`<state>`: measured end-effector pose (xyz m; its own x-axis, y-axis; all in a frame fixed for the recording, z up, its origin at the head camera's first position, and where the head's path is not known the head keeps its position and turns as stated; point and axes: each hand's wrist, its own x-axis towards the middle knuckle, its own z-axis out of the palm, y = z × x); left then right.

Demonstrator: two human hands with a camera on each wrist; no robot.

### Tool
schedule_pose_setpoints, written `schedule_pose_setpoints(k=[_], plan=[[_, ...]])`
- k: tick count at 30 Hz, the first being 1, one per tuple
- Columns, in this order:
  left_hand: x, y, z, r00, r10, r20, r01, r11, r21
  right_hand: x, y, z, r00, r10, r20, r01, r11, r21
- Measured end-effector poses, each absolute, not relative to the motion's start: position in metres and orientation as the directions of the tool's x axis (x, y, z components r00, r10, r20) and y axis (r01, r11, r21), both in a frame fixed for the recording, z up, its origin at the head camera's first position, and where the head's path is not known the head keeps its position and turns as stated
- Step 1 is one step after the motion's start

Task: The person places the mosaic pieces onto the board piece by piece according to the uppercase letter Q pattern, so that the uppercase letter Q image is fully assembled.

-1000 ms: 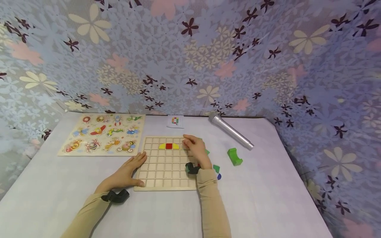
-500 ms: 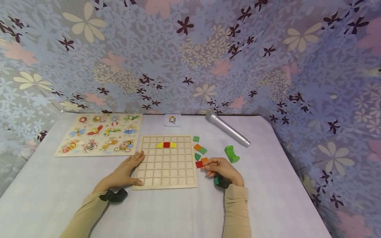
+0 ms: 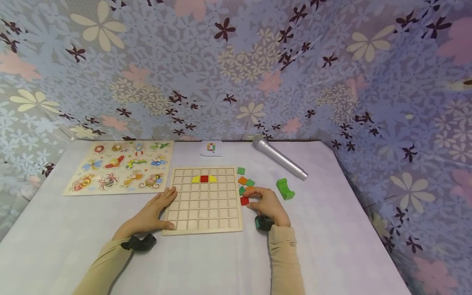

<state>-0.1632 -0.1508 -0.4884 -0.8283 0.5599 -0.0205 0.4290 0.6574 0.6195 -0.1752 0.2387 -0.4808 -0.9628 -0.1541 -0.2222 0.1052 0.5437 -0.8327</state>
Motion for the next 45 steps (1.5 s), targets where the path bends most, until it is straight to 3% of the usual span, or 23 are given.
schedule_pose_setpoints(k=[13, 21, 25, 31, 40, 45], plan=[[-0.164, -0.15, -0.489, -0.84, 0.539, -0.061, 0.4, 0.692, 0.6, -0.187, 0.229, -0.479, -0.951, -0.087, -0.296, 0.182, 0.615, -0.767], [-0.167, -0.146, -0.488, -0.835, 0.548, -0.059, 0.408, 0.686, 0.602, -0.189, 0.221, -0.469, -0.988, 0.041, -0.151, 0.145, 0.607, -0.781], [-0.167, -0.148, -0.488, -0.837, 0.544, -0.055, 0.405, 0.685, 0.605, -0.19, 0.2, -0.46, -0.987, 0.077, -0.143, 0.162, 0.515, -0.842], [-0.166, -0.149, -0.492, -0.837, 0.543, -0.067, 0.391, 0.68, 0.62, -0.187, 0.16, -0.47, -0.984, -0.019, -0.177, 0.154, 0.401, -0.903], [-0.164, -0.148, -0.493, -0.84, 0.54, -0.062, 0.388, 0.674, 0.628, -0.18, 0.127, -0.483, -0.992, -0.095, -0.081, 0.023, 0.497, -0.867], [-0.164, -0.15, -0.491, -0.84, 0.541, -0.04, 0.405, 0.674, 0.618, -0.177, 0.121, -0.479, -0.989, -0.121, -0.089, -0.002, 0.603, -0.798]])
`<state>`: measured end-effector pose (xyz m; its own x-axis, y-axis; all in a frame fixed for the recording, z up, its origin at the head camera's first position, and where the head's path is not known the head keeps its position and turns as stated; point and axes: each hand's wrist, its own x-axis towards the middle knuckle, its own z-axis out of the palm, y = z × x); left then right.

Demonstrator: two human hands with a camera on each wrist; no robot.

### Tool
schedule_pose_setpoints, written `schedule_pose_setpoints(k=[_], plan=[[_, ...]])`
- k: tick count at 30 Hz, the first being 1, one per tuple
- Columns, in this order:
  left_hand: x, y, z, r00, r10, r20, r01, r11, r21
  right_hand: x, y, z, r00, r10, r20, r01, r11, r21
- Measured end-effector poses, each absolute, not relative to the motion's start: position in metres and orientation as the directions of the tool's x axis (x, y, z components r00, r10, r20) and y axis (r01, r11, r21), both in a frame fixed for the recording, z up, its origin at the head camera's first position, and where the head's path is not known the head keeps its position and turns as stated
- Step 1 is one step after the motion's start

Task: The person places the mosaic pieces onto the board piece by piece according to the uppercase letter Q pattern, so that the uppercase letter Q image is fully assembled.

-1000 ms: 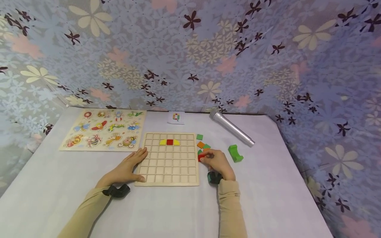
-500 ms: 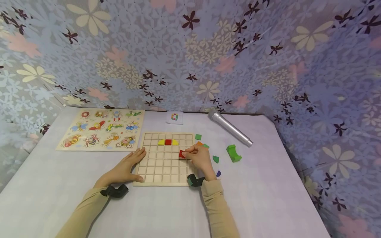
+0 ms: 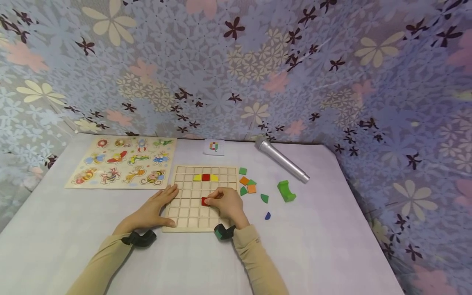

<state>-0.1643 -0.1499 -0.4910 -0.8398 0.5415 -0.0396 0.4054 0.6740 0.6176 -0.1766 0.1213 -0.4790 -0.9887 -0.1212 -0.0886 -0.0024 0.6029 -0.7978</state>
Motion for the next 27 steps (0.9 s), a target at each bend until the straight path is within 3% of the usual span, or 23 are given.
schedule_pose_setpoints(k=[8, 12, 16, 21, 27], plan=[[-0.163, -0.152, -0.489, -0.845, 0.534, -0.029, 0.406, 0.676, 0.615, -0.174, 0.111, -0.478, -0.991, -0.132, -0.031, -0.075, 0.727, -0.683], [-0.164, -0.152, -0.488, -0.848, 0.529, -0.028, 0.405, 0.681, 0.61, -0.175, 0.111, -0.477, -0.991, -0.134, -0.027, -0.078, 0.721, -0.689], [-0.166, -0.149, -0.49, -0.844, 0.536, -0.032, 0.408, 0.679, 0.611, -0.18, 0.125, -0.476, -0.989, -0.142, -0.041, -0.057, 0.621, -0.782], [-0.167, -0.146, -0.49, -0.84, 0.541, -0.04, 0.408, 0.679, 0.61, -0.19, 0.167, -0.471, -0.998, 0.0, -0.069, 0.061, 0.476, -0.877], [-0.165, -0.148, -0.49, -0.847, 0.529, -0.056, 0.388, 0.686, 0.615, -0.192, 0.22, -0.476, -0.984, 0.148, -0.102, 0.169, 0.568, -0.806]])
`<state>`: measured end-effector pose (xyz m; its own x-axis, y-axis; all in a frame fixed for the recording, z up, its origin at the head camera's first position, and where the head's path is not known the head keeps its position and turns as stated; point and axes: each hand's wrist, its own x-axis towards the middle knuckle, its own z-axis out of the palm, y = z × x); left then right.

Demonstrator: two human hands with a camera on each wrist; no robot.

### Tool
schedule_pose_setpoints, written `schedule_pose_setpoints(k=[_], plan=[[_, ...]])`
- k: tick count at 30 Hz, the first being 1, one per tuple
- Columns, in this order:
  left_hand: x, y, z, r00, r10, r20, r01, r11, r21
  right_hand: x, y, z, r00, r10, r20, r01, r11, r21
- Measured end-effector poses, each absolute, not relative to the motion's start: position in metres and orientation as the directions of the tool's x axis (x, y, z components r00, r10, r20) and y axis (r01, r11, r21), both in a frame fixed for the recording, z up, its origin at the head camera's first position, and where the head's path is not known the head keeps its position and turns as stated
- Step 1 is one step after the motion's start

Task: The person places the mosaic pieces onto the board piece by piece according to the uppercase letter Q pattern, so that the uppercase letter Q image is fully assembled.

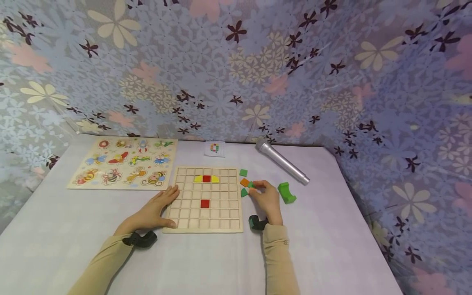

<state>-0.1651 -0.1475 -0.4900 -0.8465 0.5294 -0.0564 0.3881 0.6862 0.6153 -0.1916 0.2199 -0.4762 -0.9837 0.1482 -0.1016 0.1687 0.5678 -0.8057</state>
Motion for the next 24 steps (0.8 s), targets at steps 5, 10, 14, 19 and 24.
schedule_pose_setpoints(k=[5, 10, 14, 19, 24], plan=[[-0.164, -0.151, -0.489, -0.851, 0.523, -0.048, 0.387, 0.688, 0.614, -0.192, 0.23, -0.476, -0.988, 0.122, -0.098, 0.154, 0.629, -0.762], [-0.164, -0.152, -0.488, -0.854, 0.519, -0.049, 0.383, 0.689, 0.616, -0.194, 0.225, -0.476, -0.99, 0.095, -0.105, 0.141, 0.691, -0.709], [-0.165, -0.152, -0.488, -0.852, 0.521, -0.044, 0.387, 0.685, 0.617, -0.195, 0.224, -0.477, -0.989, 0.108, -0.1, 0.147, 0.714, -0.685], [-0.165, -0.15, -0.489, -0.847, 0.529, -0.038, 0.399, 0.682, 0.612, -0.197, 0.221, -0.478, -0.987, 0.121, -0.103, 0.157, 0.635, -0.757], [-0.164, -0.148, -0.492, -0.84, 0.542, -0.026, 0.415, 0.673, 0.613, -0.201, 0.212, -0.476, -0.983, 0.128, -0.129, 0.176, 0.504, -0.846]])
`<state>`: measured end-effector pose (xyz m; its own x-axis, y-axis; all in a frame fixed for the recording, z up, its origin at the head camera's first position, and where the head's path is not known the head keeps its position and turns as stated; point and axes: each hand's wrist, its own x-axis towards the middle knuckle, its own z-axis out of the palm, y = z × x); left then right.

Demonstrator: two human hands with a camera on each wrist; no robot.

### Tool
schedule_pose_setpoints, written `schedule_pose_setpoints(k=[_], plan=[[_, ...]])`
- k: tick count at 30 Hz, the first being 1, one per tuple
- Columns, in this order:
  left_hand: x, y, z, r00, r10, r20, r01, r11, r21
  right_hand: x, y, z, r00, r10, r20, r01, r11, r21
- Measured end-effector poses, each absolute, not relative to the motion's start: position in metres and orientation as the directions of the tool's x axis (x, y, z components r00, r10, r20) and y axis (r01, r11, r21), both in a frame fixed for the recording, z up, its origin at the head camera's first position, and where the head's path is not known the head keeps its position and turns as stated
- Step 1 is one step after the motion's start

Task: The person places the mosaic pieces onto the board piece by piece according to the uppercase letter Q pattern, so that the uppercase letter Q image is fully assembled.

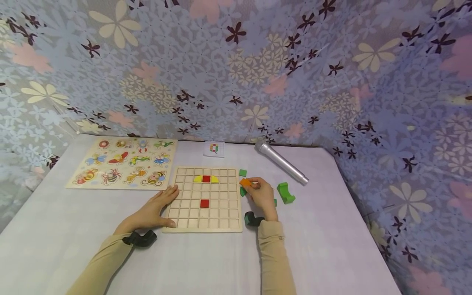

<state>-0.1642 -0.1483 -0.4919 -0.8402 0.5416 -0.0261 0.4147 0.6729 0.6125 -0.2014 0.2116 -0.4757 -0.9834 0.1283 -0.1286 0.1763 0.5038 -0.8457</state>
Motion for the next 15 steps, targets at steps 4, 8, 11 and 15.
schedule_pose_setpoints(k=[4, 8, 11, 15], plan=[[-0.163, -0.148, -0.493, -0.841, 0.54, -0.028, 0.411, 0.671, 0.617, -0.208, 0.199, -0.475, -0.978, 0.125, -0.165, 0.2, 0.382, -0.902], [-0.161, -0.149, -0.493, -0.842, 0.538, -0.027, 0.411, 0.674, 0.614, -0.214, 0.184, -0.473, -0.974, 0.124, -0.189, 0.214, 0.23, -0.95], [-0.161, -0.15, -0.492, -0.843, 0.537, -0.023, 0.413, 0.676, 0.61, -0.215, 0.172, -0.473, -0.968, 0.108, -0.227, 0.236, 0.084, -0.968], [-0.163, -0.149, -0.49, -0.841, 0.541, -0.025, 0.415, 0.674, 0.611, -0.216, 0.158, -0.474, -0.96, 0.087, -0.265, 0.263, -0.033, -0.964]])
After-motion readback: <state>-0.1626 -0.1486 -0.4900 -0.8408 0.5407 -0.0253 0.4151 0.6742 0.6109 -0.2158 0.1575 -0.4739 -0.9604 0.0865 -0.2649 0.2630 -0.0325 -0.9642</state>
